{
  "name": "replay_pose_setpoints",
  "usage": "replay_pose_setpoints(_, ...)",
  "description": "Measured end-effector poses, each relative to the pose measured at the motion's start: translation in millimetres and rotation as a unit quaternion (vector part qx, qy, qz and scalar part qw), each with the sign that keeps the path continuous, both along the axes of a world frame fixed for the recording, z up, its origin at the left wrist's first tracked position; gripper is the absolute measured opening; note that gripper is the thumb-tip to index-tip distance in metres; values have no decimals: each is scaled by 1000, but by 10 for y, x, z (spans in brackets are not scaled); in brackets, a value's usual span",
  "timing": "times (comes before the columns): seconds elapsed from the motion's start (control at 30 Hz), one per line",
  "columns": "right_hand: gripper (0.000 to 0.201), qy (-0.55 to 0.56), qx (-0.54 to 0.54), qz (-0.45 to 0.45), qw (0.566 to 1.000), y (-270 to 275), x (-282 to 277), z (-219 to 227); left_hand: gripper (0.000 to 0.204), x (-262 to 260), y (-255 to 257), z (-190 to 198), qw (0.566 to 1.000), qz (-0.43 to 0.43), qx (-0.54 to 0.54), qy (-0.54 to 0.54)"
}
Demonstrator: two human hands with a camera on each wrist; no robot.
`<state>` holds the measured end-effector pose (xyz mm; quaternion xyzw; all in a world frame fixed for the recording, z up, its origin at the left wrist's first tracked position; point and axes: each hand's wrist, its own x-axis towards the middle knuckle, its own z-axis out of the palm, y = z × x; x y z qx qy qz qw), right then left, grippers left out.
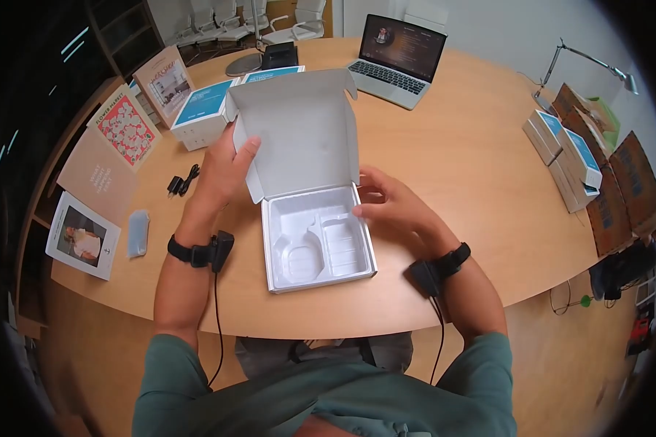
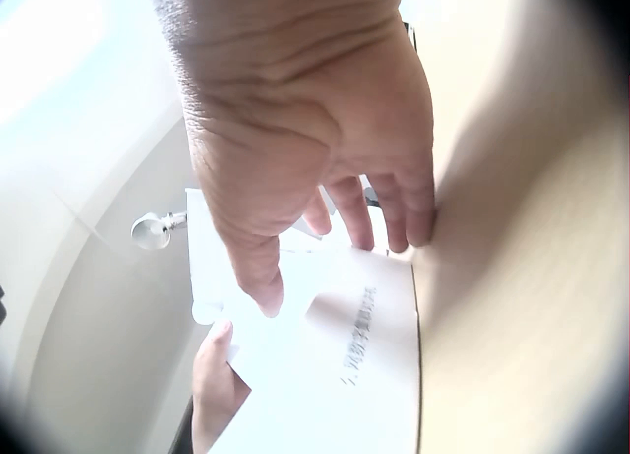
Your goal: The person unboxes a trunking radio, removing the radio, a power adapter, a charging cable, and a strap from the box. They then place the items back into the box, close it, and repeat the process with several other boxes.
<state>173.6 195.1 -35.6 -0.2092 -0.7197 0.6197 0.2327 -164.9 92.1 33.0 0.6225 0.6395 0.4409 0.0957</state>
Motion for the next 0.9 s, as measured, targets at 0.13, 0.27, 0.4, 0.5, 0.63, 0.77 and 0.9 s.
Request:
replay_pose_setpoints(0.13,59,-38,-11,-19,999,53,0,-105,60,113,-23,-8,1000,-5,-23,-1)
replay_pose_setpoints(0.27,31,13,-37,-46,998,171,37,-259,52,180,20,-149,988,-35,-116,96)
replay_pose_setpoints(0.4,23,-26,-24,-97,995,137,59,-192,42,203,46,-320,979,-96,-126,130)
replay_pose_setpoints(0.5,38,-38,16,-119,992,114,46,-166,41,197,47,-326,974,-120,-159,108)
replay_pose_setpoints(0.63,45,-74,4,-154,985,136,49,-155,41,212,39,-398,965,-135,-208,85)
replay_pose_setpoints(0.77,39,-77,30,-169,982,113,41,-169,50,232,90,-435,944,-97,-247,195)
replay_pose_setpoints(0.9,25,26,27,-188,981,139,-19,-306,53,229,44,-435,948,-89,-229,202)
